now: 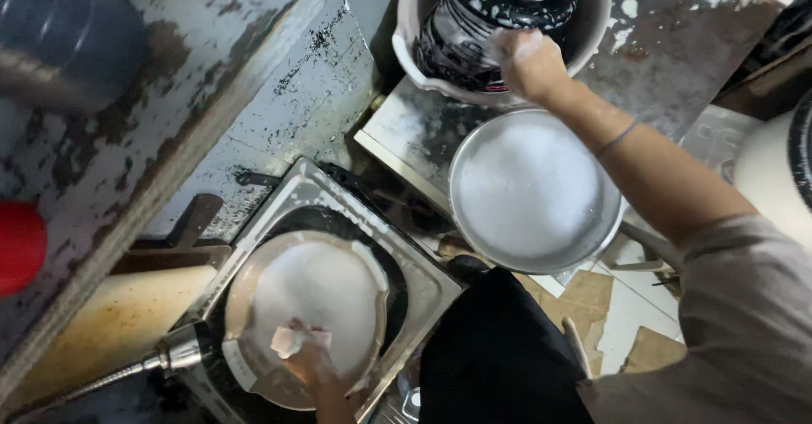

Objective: The person washes dishes at a small stainless steel sink filled with soapy water. They scrub plates, bowls, lids and utensils with a sponge, rinse them under the faucet, and stack the cleaned items in a basin beside the sink.

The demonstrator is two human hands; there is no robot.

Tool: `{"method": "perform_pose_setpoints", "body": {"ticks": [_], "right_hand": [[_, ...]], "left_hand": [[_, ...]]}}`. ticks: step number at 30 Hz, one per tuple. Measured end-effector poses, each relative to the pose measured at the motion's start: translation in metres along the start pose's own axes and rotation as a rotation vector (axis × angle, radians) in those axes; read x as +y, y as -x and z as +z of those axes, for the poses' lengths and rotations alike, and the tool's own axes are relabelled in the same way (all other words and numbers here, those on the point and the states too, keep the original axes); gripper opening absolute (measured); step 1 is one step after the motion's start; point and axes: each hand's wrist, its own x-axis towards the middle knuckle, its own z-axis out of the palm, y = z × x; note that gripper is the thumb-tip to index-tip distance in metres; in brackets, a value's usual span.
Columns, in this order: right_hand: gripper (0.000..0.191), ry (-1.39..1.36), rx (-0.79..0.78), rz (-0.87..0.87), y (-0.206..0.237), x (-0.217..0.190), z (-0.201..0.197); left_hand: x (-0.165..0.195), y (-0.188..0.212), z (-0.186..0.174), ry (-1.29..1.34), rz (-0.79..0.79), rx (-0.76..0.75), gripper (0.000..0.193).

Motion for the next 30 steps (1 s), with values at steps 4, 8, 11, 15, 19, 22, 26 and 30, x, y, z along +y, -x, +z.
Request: {"method": "perform_pose_setpoints", "body": {"ticks": [4, 8, 11, 15, 19, 22, 26, 30], "right_hand": [[0.015, -0.006, -0.011, 0.054, -0.04, 0.012, 0.043], [0.028, 0.174, 0.537, -0.217, -0.073, -0.052, 0.082], [0.016, -0.155, 0.238, -0.209, -0.055, -0.168, 0.123], [0.013, -0.299, -0.641, -0.503, 0.056, -0.35, 0.215], [0.016, -0.103, -0.746, -0.632, 0.171, -0.431, 0.279], [0.019, -0.08, -0.671, -0.75, 0.206, -0.437, 0.29], [0.022, -0.171, -0.462, -0.94, 0.207, -0.438, 0.288], [0.026, -0.315, -0.211, -1.042, 0.179, -0.444, 0.287]], "left_hand": [[0.005, -0.004, 0.012, -0.037, -0.024, -0.045, 0.028], [0.01, 0.004, 0.014, -0.021, -0.108, -0.108, 0.026], [0.008, 0.013, 0.003, 0.351, -0.114, -0.106, 0.025], [0.021, 0.031, -0.02, 0.177, 0.056, 0.148, 0.049], [0.043, 0.037, -0.042, 0.483, -0.269, 0.294, 0.029], [0.049, 0.027, -0.051, 0.381, -0.138, 0.311, 0.029], [0.039, 0.012, -0.056, 0.109, -0.064, 0.258, 0.028], [0.04, 0.008, -0.058, -0.19, -0.111, 0.08, 0.027]]}}
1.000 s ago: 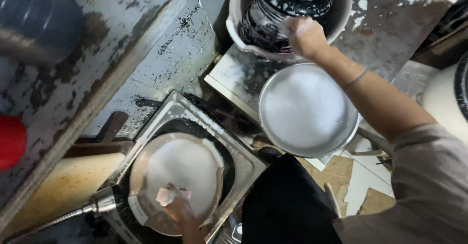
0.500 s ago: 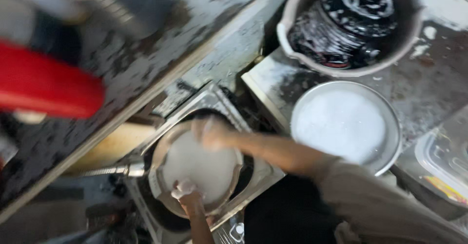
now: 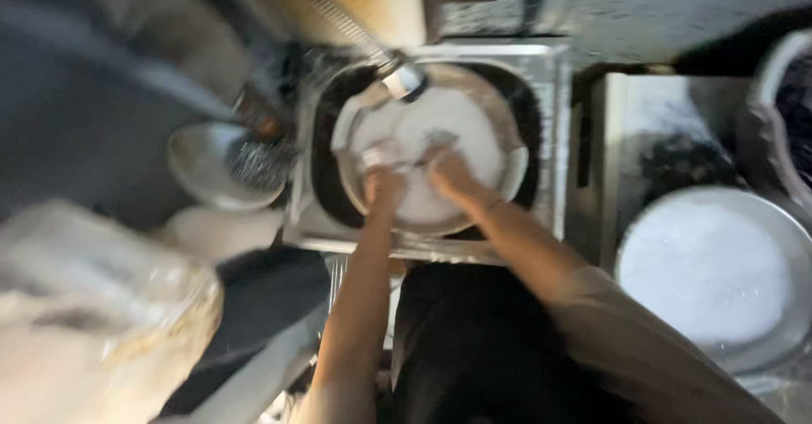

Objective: The person washes dishes at a small stainless steel sink filled with soapy water. They scrub plates, bowls, lids and utensils with a sponge, rinse them under the faucet, and stack the cleaned items in a basin beside the sink.

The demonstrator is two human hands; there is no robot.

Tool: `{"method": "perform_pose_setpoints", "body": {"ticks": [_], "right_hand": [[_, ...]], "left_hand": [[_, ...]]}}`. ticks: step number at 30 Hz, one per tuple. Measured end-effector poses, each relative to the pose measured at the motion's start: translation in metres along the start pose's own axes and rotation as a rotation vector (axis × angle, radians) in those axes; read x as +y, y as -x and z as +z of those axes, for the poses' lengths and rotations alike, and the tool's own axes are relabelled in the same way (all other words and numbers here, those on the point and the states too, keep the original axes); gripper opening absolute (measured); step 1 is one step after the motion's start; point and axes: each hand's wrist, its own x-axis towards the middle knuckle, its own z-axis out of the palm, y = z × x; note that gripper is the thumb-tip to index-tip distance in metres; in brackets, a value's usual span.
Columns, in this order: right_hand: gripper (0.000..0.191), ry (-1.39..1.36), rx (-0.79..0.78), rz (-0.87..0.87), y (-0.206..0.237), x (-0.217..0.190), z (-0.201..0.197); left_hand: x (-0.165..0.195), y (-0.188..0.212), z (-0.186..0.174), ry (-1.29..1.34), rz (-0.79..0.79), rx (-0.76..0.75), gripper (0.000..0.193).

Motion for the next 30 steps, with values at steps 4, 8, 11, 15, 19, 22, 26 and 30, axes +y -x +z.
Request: {"method": "perform_pose_setpoints", "body": {"ticks": [4, 8, 11, 15, 19, 22, 26, 30], "right_hand": [[0.024, -0.136, -0.201, 0.456, -0.023, 0.025, -0.034], [0.026, -1.032, 0.008, 0.578, -0.044, 0.022, -0.069], [0.027, -0.998, 0.033, 0.731, -0.055, -0.01, -0.078], [0.028, -1.303, 0.309, 0.677, -0.052, -0.057, -0.071], [0.032, -1.859, 0.423, 0.747, -0.031, -0.076, -0.07], [0.032, -1.807, 0.446, 0.687, -0.021, -0.07, -0.073], [0.037, -1.95, 0.523, 0.806, -0.021, -0.056, -0.08], [0.037, -2.004, 0.491, 0.872, -0.015, -0.046, -0.082]], "left_hand": [[0.01, 0.002, -0.01, -0.034, 0.046, -0.132, 0.027], [0.032, 0.009, -0.023, 0.247, 0.155, 0.023, 0.026], [0.049, 0.01, -0.015, 0.302, 0.329, 0.043, 0.026], [0.067, -0.012, 0.009, 0.233, 0.272, 0.216, 0.025], [0.077, -0.04, 0.003, 0.317, 0.198, 0.411, 0.024], [0.074, -0.044, -0.011, 0.401, 0.185, 0.519, 0.024], [0.071, -0.02, -0.026, 0.471, 0.25, 0.357, 0.024], [0.067, -0.006, -0.024, 0.314, 0.403, 0.119, 0.023]]}}
